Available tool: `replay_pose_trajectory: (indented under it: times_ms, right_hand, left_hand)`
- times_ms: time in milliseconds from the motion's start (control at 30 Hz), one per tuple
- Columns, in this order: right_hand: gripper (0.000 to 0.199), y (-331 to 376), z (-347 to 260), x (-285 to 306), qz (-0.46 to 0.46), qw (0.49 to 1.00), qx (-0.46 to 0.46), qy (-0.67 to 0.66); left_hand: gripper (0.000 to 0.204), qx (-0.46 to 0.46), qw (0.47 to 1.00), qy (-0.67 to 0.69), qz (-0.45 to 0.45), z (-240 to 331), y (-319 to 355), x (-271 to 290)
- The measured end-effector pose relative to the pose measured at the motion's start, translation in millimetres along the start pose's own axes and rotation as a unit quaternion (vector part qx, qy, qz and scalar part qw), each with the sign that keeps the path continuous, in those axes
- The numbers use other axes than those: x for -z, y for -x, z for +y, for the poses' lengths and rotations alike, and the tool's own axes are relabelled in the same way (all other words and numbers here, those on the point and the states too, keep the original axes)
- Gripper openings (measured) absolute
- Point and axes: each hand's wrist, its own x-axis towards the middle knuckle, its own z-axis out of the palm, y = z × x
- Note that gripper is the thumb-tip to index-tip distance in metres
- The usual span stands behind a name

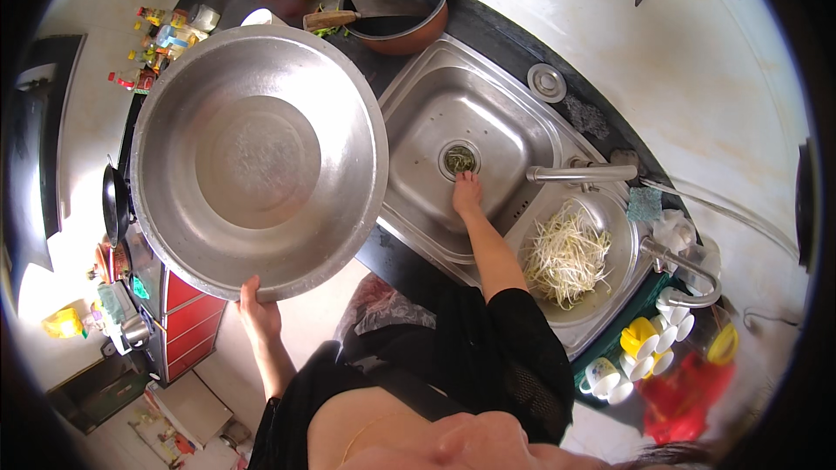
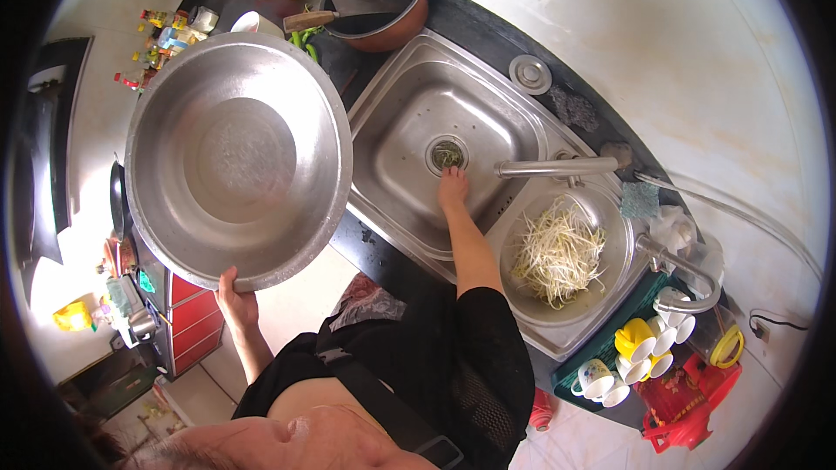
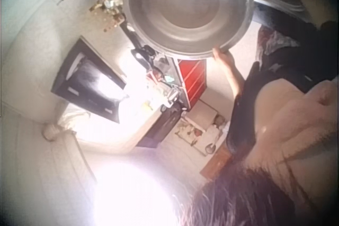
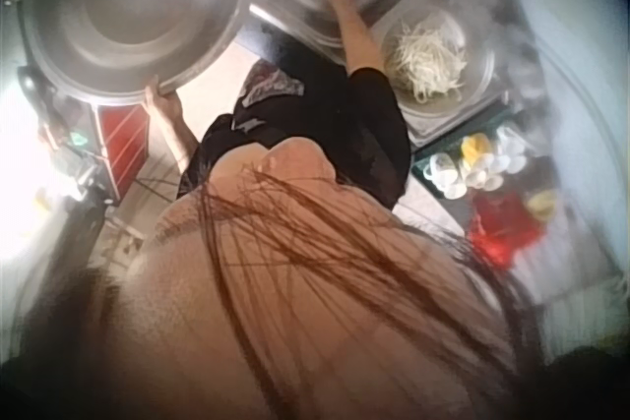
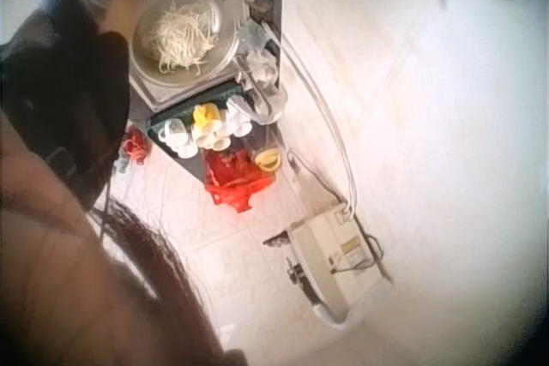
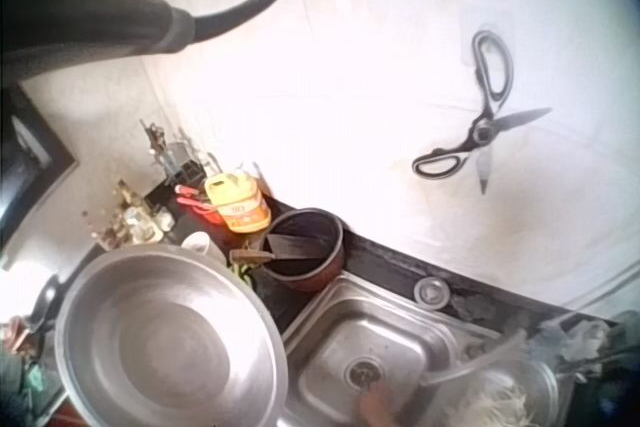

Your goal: The person washes bean sprouts by hand in a sink full of water, transfers them to the other sink basin, and cleans debris from the drain.

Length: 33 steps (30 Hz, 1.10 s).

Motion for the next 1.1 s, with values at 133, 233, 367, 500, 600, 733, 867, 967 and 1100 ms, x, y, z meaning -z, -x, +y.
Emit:
replay_pose_trajectory:
  times_ms: [133,233,367,500,600,733,867,967,1100]
  right_hand:
    - [0.023,-4,-7,0,-0.018,1.0,-0.009,0.023]
    - [0.024,-13,-8,0,-0.041,0.998,-0.01,0.037]
    - [0.025,-20,-6,2,-0.086,0.994,-0.003,0.063]
    - [0.026,-28,-5,6,-0.139,0.988,-0.013,0.064]
    - [0.025,-26,-8,14,-0.135,0.989,-0.025,0.048]
    - [0.024,-23,-5,8,-0.103,0.992,-0.007,0.068]
    - [0.02,-21,-3,9,-0.058,0.995,0.022,0.084]
    - [0.017,-22,1,6,-0.023,0.996,0.035,0.082]
    - [0.015,-18,3,10,0.039,0.996,0.053,0.064]
  left_hand:
    - [0.029,0.014,1.0,0.005,0.01,2,2,-3]
    - [0.029,0.005,1.0,0.005,0.014,1,3,-3]
    - [0.031,0.002,1.0,0.001,0.016,-1,1,2]
    - [0.031,0.007,1.0,-0.001,0.014,-2,1,0]
    - [0.031,0.022,1.0,0.001,0.017,-1,3,-2]
    - [0.031,0.01,1.0,-0.007,0.017,2,6,-9]
    - [0.032,0.005,1.0,-0.006,0.014,4,7,-11]
    - [0.033,0.01,1.0,-0.005,0.013,2,5,-8]
    - [0.034,0.015,1.0,-0.004,0.018,0,5,-6]
